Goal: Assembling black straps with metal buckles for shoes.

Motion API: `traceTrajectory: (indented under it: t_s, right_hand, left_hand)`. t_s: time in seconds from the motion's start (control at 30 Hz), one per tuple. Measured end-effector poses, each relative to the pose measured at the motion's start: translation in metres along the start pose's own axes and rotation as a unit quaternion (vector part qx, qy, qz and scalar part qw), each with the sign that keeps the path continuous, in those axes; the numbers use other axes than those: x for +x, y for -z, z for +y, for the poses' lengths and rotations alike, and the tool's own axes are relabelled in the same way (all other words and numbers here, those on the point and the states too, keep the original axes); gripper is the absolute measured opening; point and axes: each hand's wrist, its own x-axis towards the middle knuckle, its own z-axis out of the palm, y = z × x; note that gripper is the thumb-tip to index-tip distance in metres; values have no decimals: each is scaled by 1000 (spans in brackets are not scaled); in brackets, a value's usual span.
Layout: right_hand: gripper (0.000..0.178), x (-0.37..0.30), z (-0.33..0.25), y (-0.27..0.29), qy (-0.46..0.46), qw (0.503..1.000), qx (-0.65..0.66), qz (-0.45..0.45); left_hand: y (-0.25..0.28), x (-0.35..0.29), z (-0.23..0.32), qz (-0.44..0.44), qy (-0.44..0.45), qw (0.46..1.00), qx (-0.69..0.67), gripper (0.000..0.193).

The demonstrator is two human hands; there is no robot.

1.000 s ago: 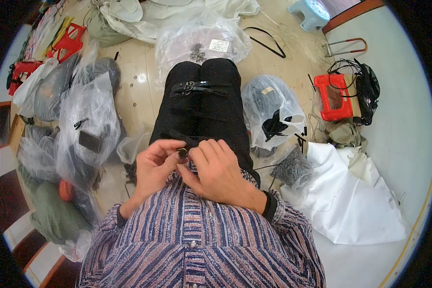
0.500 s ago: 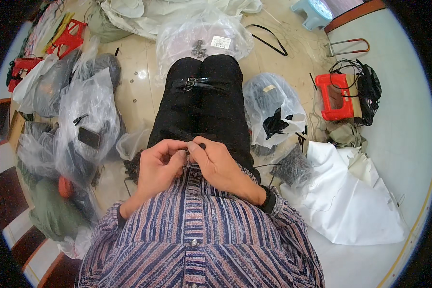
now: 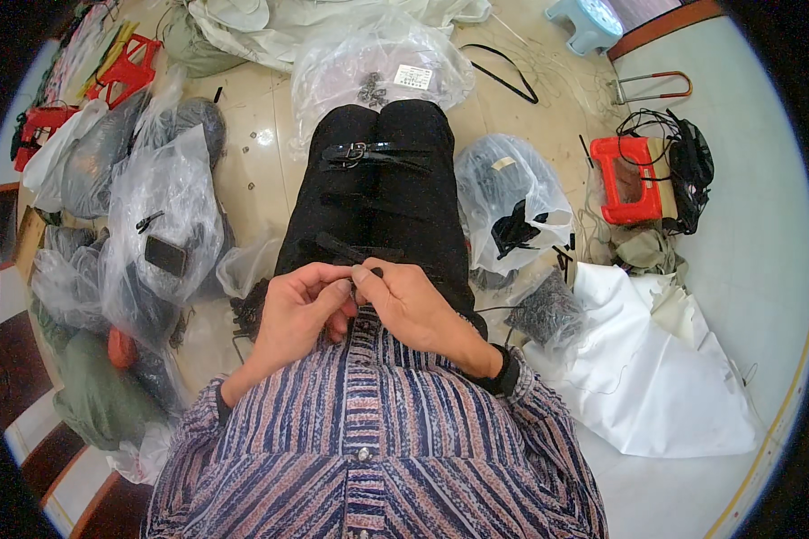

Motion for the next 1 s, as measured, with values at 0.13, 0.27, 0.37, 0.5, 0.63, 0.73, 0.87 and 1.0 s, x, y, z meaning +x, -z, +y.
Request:
traceTrajectory:
  t_s: [0.13, 0.27, 0.37, 0.5, 0.63, 0.73, 0.87, 1.0]
  right_hand:
    - [34, 0, -5, -5, 50, 991, -120, 30]
    - [32, 1, -4, -7, 67, 982, -169, 45]
    - [32, 2, 5, -9, 99, 976, -183, 69]
    - [33, 2, 4, -12, 130, 971, -167, 107]
    - [34, 1, 7, -10, 11, 991, 104, 81]
    - [34, 1, 12, -7, -21, 971, 236, 34]
    - [33, 5, 13, -5, -29, 956, 292, 27]
    - [34, 4, 13, -2, -39, 965, 261, 10]
  left_hand:
    - [0, 1, -4, 15, -13, 999, 40, 16]
    - [-3, 1, -4, 27, -29, 998, 57, 16]
    - [-5, 2, -6, 17, -46, 998, 36, 15]
    - [-7, 4, -17, 44, -183, 974, 125, 16]
    - [-9, -4, -5, 61, -88, 990, 95, 17]
    - [-13, -6, -7, 77, -88, 991, 59, 17]
    - [-12, -7, -3, 58, -84, 994, 30, 17]
    - [-10, -4, -4, 29, -82, 996, 4, 18]
